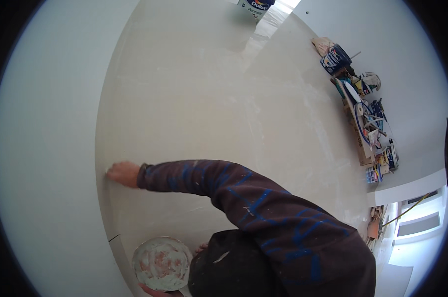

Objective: The person scoops plaster from a bowl using a small putty knife and applies it along the wall joints, repeatedly smoothing the mixture into the corner.

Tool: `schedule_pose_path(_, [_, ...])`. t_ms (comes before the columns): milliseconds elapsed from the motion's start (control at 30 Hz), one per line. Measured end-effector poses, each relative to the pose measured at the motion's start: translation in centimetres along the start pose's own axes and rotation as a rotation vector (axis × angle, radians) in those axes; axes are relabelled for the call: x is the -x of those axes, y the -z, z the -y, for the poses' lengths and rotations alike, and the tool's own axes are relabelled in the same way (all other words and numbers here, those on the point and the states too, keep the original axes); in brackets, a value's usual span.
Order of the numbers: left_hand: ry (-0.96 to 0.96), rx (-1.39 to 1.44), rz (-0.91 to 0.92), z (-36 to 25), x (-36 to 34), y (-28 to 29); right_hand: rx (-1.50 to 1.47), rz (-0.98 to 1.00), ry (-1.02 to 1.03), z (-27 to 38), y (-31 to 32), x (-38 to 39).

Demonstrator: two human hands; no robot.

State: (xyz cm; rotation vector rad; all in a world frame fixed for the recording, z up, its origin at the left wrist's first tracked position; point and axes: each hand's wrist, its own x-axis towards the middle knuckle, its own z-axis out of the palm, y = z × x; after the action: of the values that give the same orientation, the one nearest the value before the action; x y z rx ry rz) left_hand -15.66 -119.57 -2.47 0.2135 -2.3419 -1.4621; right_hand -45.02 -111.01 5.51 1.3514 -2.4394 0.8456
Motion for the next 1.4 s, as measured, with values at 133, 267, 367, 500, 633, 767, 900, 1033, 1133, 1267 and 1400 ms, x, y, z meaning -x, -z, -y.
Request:
schedule_pose_path(133, [0.655, 1.11, 0.092, -9.8, 2.6, 5.9, -0.405, 0.225, -0.009, 5.8, -0.8, 6.0])
schedule_pose_path(267, [0.705, 1.236, -0.076, -13.1, 3.6, 7.4, -0.771, 0.013, -0.322, 6.4, 3.7, 9.6])
schedule_pose_path(367, [0.628, 0.774, -0.27, -13.1, 2.5, 6.3, -1.147, 0.081, -0.778, 7.9, 13.1, 9.8])
schedule_pose_path(500, [0.688, 0.833, -0.362, -12.8, 3.2, 7.1, -1.209, 0.322, -0.771, 11.5, 12.9, 12.5])
schedule_pose_path(633, [0.697, 0.775, -0.378, -14.1, 2.7, 6.8, -0.596, 0.436, -0.45, 15.1, 13.5, 12.2])
schedule_pose_path(767, [0.709, 0.777, -0.375, -14.4, 2.6, 7.0, -0.424, 0.272, -0.158, 15.9, 10.9, 12.0])
schedule_pose_path(900, [0.716, 0.864, -0.373, -14.9, 2.3, 7.5, -0.403, 0.227, -0.231, 17.2, 8.6, 11.2])
schedule_pose_path(1033, [0.701, 0.891, -0.404, -14.2, 2.6, 6.9, -0.406, 0.116, -0.25, 18.6, 6.1, 11.1])
schedule_pose_path(1133, [0.697, 0.847, -0.351, -14.2, 2.3, 7.2, -0.526, 0.089, -0.176, 19.9, 5.7, 10.6])
schedule_pose_path(1267, [0.736, 0.842, -0.373, -13.7, 3.2, 7.3, -0.659, 0.276, -0.062, 21.1, 6.3, 11.0])
schedule_pose_path(1400, [0.72, 0.83, -0.389, -13.9, 3.2, 7.4, -0.766, 0.408, -0.285, 20.7, 8.0, 12.0])
